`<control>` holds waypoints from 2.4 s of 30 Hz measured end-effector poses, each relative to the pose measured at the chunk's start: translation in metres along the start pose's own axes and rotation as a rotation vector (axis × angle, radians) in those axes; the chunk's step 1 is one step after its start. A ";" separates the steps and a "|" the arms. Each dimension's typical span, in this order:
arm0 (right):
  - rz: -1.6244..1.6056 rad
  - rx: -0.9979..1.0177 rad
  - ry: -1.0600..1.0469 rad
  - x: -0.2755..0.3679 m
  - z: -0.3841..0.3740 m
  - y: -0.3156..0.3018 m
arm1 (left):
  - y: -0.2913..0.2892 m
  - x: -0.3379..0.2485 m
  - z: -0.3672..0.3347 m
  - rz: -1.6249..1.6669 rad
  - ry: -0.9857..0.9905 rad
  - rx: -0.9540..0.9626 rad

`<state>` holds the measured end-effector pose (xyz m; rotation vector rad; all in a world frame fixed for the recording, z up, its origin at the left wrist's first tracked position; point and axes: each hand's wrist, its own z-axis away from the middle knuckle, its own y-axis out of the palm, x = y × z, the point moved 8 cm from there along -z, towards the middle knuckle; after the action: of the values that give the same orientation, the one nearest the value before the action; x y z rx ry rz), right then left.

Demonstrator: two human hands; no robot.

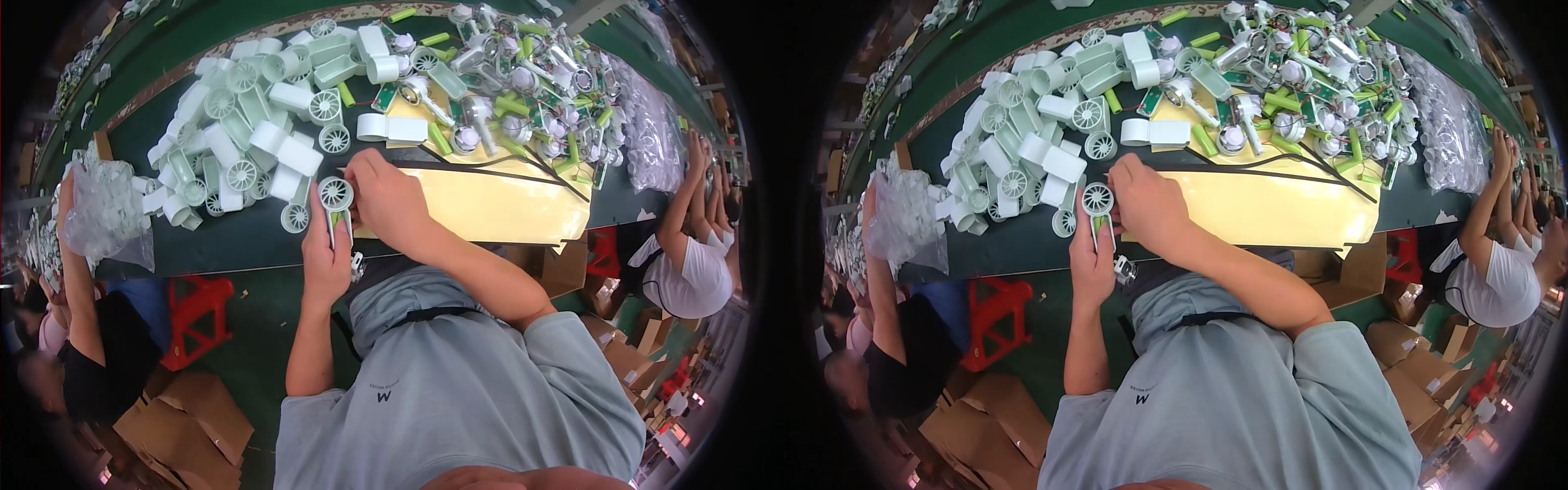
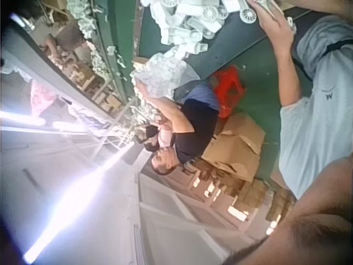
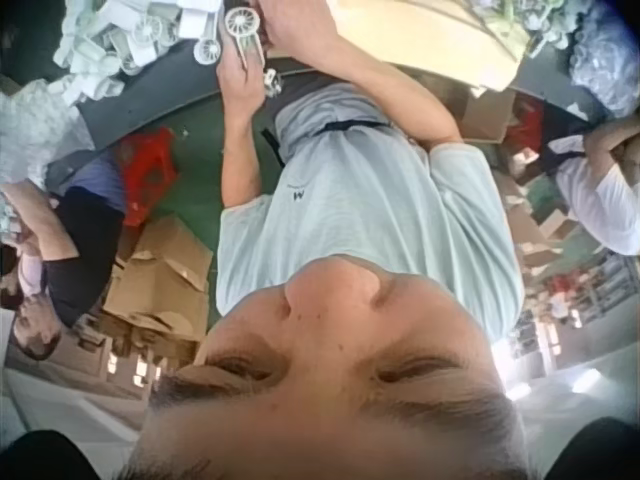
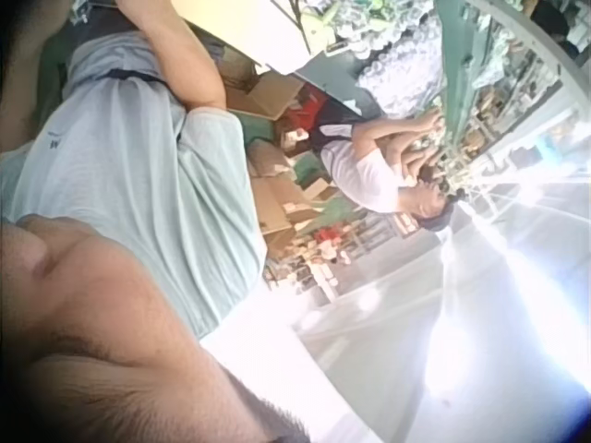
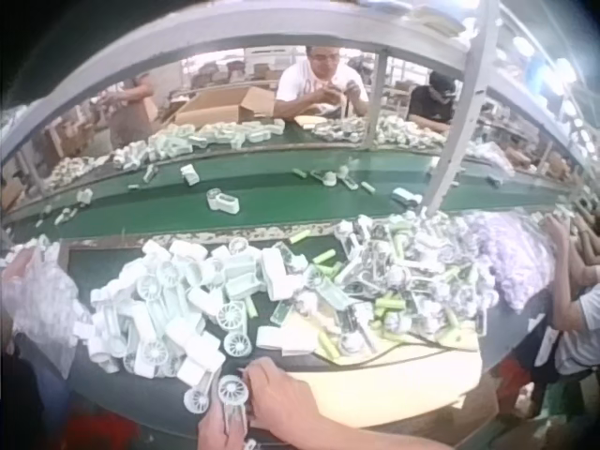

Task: The person assembles portable electric fans by fitting internal wiring, motors, and batteries into plastic casings, applying adhesive strips, pressing the housing pieces together, and placing assembled units onto a conveyor belt.

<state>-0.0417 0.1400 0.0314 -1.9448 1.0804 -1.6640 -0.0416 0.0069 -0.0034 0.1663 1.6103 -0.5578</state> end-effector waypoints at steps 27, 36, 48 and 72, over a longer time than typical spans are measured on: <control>-0.020 0.435 -0.258 -0.043 0.056 -0.075 | 0.063 -0.005 -0.013 0.594 -0.325 0.377; 0.037 0.560 -0.336 -0.051 0.050 -0.066 | 0.062 0.000 -0.007 0.631 -0.415 0.417; -0.079 0.470 -0.593 0.010 0.018 -0.069 | 0.063 -0.004 -0.006 0.551 -0.445 0.566; -0.082 0.835 -0.427 0.005 -0.004 -0.047 | 0.064 -0.009 -0.006 0.572 -0.441 0.452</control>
<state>-0.0308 0.1670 0.0686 -1.6421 0.0957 -1.3204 -0.0186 0.0666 -0.0111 0.7613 0.9272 -0.4580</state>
